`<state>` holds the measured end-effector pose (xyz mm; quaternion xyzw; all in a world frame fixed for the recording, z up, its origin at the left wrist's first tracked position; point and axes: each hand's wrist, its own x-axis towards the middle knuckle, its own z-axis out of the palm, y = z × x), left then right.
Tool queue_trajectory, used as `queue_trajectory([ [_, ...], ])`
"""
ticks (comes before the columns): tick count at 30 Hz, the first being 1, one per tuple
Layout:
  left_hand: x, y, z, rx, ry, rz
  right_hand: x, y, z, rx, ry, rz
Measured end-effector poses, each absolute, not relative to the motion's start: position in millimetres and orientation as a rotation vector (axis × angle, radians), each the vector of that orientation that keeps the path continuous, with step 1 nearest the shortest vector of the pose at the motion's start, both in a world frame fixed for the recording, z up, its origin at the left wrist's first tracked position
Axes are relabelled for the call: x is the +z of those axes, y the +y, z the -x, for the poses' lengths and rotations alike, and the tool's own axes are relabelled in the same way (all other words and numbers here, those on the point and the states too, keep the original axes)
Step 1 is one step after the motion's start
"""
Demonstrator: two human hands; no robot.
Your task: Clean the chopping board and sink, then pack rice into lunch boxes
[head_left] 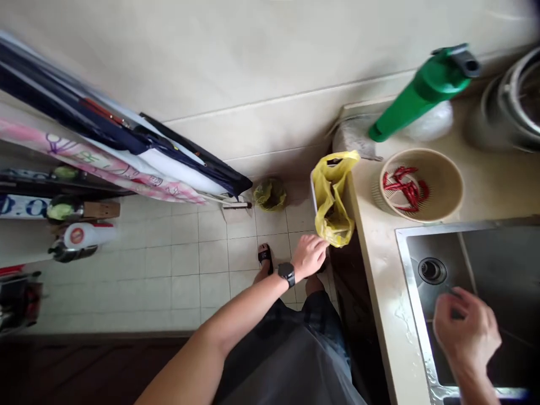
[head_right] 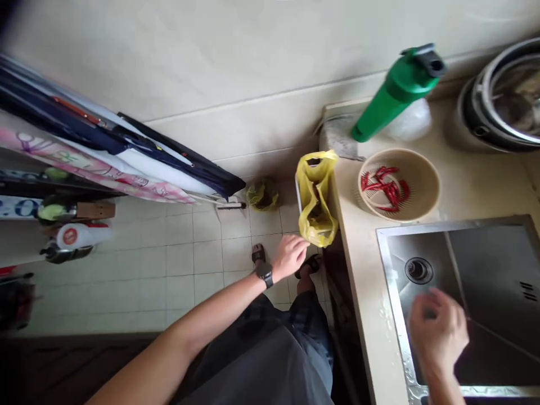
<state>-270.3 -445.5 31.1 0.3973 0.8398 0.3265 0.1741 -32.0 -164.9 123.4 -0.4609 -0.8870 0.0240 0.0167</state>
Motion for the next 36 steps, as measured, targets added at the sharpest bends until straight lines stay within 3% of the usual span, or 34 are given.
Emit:
queue_trajectory([
  [3,-7,-513,230,0.882,2.248,-0.879,113,-279,72,0.894,-2.765,1.178],
  [5,-39,-552,206,0.805,2.165,-0.700,57,-341,97,1.524,-2.747,1.152],
  [7,-78,-580,187,0.735,2.092,-0.542,-29,-379,118,1.783,-2.695,1.240],
  [9,-122,-594,172,0.684,2.028,-0.427,-132,-391,136,1.674,-2.826,1.291],
  [14,-228,-578,140,0.639,1.894,-0.235,-369,-362,184,0.896,-3.518,1.123],
  [19,-323,-564,138,0.677,1.837,-0.205,-542,-320,240,0.667,-3.618,1.066],
  [22,-424,-599,174,0.636,1.821,-0.137,-618,-305,270,0.573,-3.585,0.910],
  [25,-531,-650,211,0.450,1.995,0.026,-664,-301,281,0.644,-3.515,0.958],
  [28,-593,-683,221,0.243,2.249,0.150,-680,-305,261,0.744,-3.386,1.228],
  [36,-606,-685,191,0.203,2.410,0.185,-636,-300,127,0.674,-2.945,1.984],
])
